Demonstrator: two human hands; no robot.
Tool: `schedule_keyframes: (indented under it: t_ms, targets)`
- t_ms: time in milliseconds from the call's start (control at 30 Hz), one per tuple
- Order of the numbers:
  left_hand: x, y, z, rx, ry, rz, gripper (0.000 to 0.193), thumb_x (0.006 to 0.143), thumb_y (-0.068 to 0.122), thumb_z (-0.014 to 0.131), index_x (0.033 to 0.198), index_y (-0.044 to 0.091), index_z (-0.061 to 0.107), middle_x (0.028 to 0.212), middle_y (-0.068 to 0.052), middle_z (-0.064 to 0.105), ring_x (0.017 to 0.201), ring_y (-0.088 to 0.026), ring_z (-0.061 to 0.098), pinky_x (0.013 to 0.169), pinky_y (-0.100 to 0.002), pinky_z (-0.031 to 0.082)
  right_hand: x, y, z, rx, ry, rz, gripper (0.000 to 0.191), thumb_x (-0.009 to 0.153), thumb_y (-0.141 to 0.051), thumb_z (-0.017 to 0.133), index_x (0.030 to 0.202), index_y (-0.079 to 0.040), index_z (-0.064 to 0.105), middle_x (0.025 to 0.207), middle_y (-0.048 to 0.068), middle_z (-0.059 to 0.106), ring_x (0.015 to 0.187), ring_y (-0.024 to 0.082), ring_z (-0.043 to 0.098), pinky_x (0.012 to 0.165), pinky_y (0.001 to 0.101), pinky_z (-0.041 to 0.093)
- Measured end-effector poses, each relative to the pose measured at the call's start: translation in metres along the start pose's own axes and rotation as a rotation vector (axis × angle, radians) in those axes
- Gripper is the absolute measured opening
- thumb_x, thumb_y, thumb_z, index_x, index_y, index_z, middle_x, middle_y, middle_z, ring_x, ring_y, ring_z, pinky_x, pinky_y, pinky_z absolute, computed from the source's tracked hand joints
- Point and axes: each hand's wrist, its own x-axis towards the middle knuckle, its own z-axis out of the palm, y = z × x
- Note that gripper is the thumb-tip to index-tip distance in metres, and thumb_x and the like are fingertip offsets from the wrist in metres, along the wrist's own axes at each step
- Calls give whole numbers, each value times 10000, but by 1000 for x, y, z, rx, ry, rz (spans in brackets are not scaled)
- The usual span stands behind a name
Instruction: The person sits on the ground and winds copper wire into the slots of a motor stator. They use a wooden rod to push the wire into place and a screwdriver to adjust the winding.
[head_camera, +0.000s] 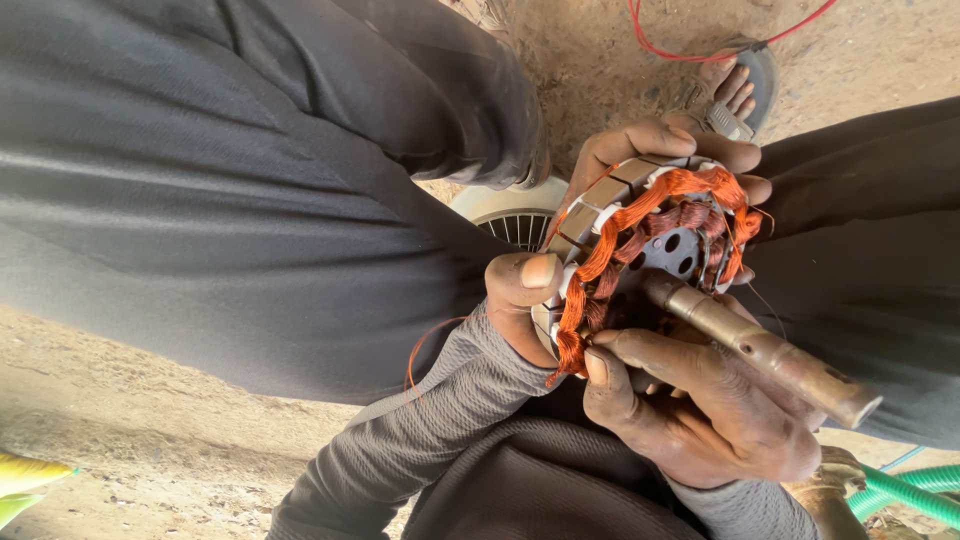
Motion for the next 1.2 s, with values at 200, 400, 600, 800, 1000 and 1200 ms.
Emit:
schedule_keyframes:
  t_ms: [200,400,600,800,1000,1200]
  targets:
    - [-1,0,-1,2,-11,16,878,841,504,765,1447,29,344,1445,-243,382,1380,-398,405,1139,-532,421,11,-6,-5,-23,-82,24,188,800,-239,831,882,-80,774,989,170,733,936,286,750,894,402,637]
    - [0,1,-2,-20,-31,5,889,835,531,751,1450,43,332,1455,-254,374,1377,-400,400,1098,-550,438,23,-2,-19,169,-258,103,173,835,-155,794,988,-79,770,1112,199,715,997,275,750,898,325,605]
    - [0,2,-3,-28,-31,-13,884,847,515,777,1446,53,319,1477,-247,344,1390,-393,389,1120,-543,424,26,-11,-19,103,-284,138,233,778,-184,812,990,-96,774,1132,192,716,963,248,747,863,316,599]
    - [0,-1,-5,-39,-35,-10,893,853,507,788,1448,30,322,1468,-269,365,1382,-403,395,1141,-519,412,11,-6,-17,-50,-211,113,224,742,-216,862,918,-115,766,1016,125,733,943,246,753,873,356,626]
    - [1,0,-3,-50,-11,-12,946,826,506,797,1489,41,309,1465,-248,360,1392,-402,383,1135,-554,441,19,-9,-14,-10,-207,132,171,804,-193,845,936,-110,773,1029,124,736,885,201,746,783,299,614]
    - [2,0,-4,-101,-11,-32,909,822,471,815,1451,37,322,1468,-254,365,1383,-409,385,1133,-547,404,42,-1,-19,113,-361,-205,253,778,-149,823,1008,-72,750,821,77,713,710,143,695,708,296,585]
